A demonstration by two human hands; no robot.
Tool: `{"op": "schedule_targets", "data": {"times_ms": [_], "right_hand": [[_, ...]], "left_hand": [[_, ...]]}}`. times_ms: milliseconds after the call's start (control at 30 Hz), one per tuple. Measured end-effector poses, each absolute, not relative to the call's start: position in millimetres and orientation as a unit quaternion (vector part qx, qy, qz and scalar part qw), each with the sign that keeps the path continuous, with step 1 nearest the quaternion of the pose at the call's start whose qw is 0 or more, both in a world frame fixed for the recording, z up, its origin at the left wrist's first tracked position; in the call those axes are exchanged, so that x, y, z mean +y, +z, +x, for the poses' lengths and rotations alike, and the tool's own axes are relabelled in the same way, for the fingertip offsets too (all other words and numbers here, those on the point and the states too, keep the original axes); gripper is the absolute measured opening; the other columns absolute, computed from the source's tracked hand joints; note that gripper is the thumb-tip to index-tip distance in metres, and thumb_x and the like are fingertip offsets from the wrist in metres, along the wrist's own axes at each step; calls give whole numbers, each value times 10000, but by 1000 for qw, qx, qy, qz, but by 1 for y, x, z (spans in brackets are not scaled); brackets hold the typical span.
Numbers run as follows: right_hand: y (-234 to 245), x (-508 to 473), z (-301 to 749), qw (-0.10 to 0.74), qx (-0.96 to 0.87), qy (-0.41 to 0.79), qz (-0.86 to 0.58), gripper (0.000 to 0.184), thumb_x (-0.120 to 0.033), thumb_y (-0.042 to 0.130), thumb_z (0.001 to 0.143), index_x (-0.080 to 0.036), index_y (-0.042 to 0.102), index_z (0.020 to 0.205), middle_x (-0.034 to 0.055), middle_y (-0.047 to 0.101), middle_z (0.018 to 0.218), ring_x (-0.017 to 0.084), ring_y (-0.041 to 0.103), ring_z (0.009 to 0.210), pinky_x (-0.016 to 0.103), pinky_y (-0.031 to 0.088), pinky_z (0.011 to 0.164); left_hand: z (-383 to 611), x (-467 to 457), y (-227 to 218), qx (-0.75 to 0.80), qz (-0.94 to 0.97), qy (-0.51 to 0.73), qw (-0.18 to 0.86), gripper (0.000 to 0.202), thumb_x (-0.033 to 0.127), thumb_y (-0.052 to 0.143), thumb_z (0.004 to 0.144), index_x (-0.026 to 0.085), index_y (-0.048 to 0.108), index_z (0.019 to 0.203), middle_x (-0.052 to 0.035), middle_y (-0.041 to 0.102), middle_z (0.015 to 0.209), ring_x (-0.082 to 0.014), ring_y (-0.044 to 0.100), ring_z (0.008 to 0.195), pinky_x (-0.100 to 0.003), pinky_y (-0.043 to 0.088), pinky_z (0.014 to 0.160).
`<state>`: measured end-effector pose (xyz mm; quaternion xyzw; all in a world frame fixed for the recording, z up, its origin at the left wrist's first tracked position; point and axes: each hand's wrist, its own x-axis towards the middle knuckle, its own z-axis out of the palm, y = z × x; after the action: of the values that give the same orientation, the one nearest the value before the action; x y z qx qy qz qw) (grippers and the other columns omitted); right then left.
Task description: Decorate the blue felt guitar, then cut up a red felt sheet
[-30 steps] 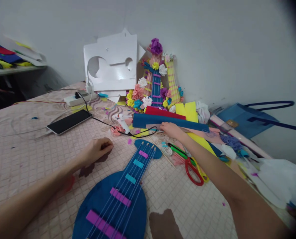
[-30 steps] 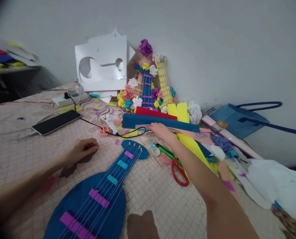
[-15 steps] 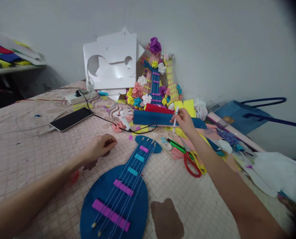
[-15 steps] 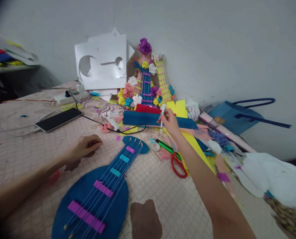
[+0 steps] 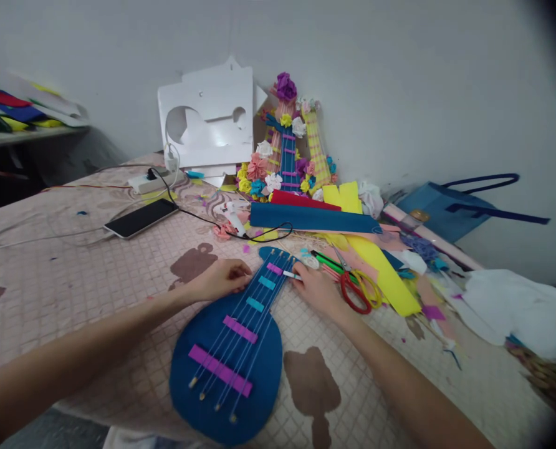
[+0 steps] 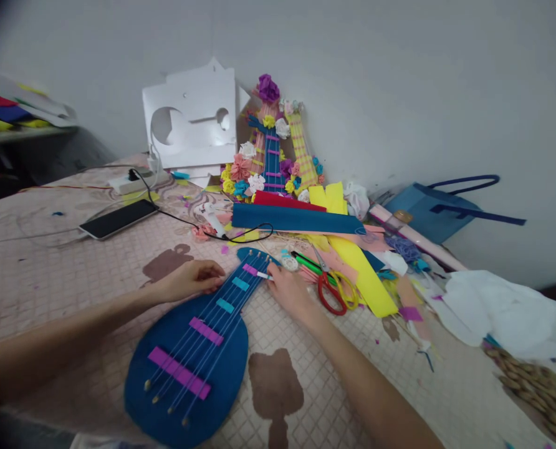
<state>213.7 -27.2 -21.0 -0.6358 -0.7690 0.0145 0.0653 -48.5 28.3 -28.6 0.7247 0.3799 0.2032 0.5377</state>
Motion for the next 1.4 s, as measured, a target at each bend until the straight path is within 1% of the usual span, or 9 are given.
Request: {"op": "schedule_targets", "data": {"times_ms": [267, 433, 600, 767, 900, 1000, 1100, 1200, 1400], "right_hand": [[-24, -10, 228, 124, -754, -1, -645, 150, -280, 508, 880, -202, 541, 1005, 62, 681, 868, 211, 624, 747, 263, 368, 591], [-9, -26, 232, 211, -731, 4, -649, 228, -333, 372, 932, -188, 548, 945, 83, 642, 893, 203, 601, 807, 284, 427, 663], [9, -53, 216, 344, -654, 312, -597, 356, -466, 340, 943, -207, 563, 1043, -32, 551, 616, 107, 428, 431, 226, 330, 432], [7, -72, 191, 286, -657, 467, -517, 382, -499, 391, 932, -190, 606, 865, -34, 534, 539, 94, 421, 450, 219, 297, 448], [2, -67, 194, 280, -701, 393, -525, 362, -479, 390, 942, -206, 616, 866, -21, 564, 601, 115, 492, 540, 229, 347, 508], [-5, -54, 209, 271, -716, 233, -600, 333, -449, 395, 940, -214, 607, 838, -8, 580, 630, 147, 536, 594, 249, 385, 554], [-14, -46, 223, 182, -721, 83, -663, 251, -370, 422, 931, -209, 600, 859, 30, 643, 739, 190, 594, 709, 272, 405, 615], [-21, -49, 232, 126, -723, 47, -678, 180, -278, 455, 908, -198, 616, 931, 74, 671, 866, 222, 616, 817, 278, 400, 635], [-13, -48, 242, 122, -736, 24, -666, 196, -272, 449, 907, -213, 622, 834, 62, 649, 855, 208, 601, 811, 278, 399, 658]], "left_hand": [[-26, 43, -33, 403, 628, 221, 629, 285, 314, 699, 704, 122, 575, 874, -20, 670, 729, -126, 661, 627, -276, 563, 625], [-25, 51, -21, 393, 703, 221, 550, 227, 293, 657, 735, 113, 597, 858, -33, 660, 702, -128, 641, 601, -221, 514, 515], [-11, 34, -2, 333, 748, 279, 502, 226, 310, 619, 775, 125, 618, 905, -35, 648, 758, -104, 603, 632, -200, 497, 536], [3, 5, 4, 276, 712, 308, 567, 211, 292, 589, 802, 127, 596, 935, -20, 622, 737, -86, 564, 602, -197, 472, 539], [-1, 2, -1, 288, 730, 292, 547, 152, 285, 576, 811, 137, 595, 841, -6, 606, 687, -90, 553, 594, -203, 460, 550], [1, 21, -5, 327, 796, 316, 400, 127, 236, 557, 817, 142, 628, 866, -26, 638, 758, -115, 581, 680, -226, 475, 629], [15, 53, -5, 319, 859, 325, 235, 138, 171, 553, 812, 133, 640, 912, -71, 661, 911, -162, 604, 828, -284, 488, 754], [33, 83, -5, 321, 893, 293, 119, 187, 143, 591, 786, 125, 647, 963, -98, 662, 998, -218, 591, 964, -359, 465, 871], [55, 104, -8, 324, 913, 234, 76, 223, 119, 600, 760, 136, 661, 974, -82, 678, 1013, -210, 593, 964, -342, 467, 873]]}}
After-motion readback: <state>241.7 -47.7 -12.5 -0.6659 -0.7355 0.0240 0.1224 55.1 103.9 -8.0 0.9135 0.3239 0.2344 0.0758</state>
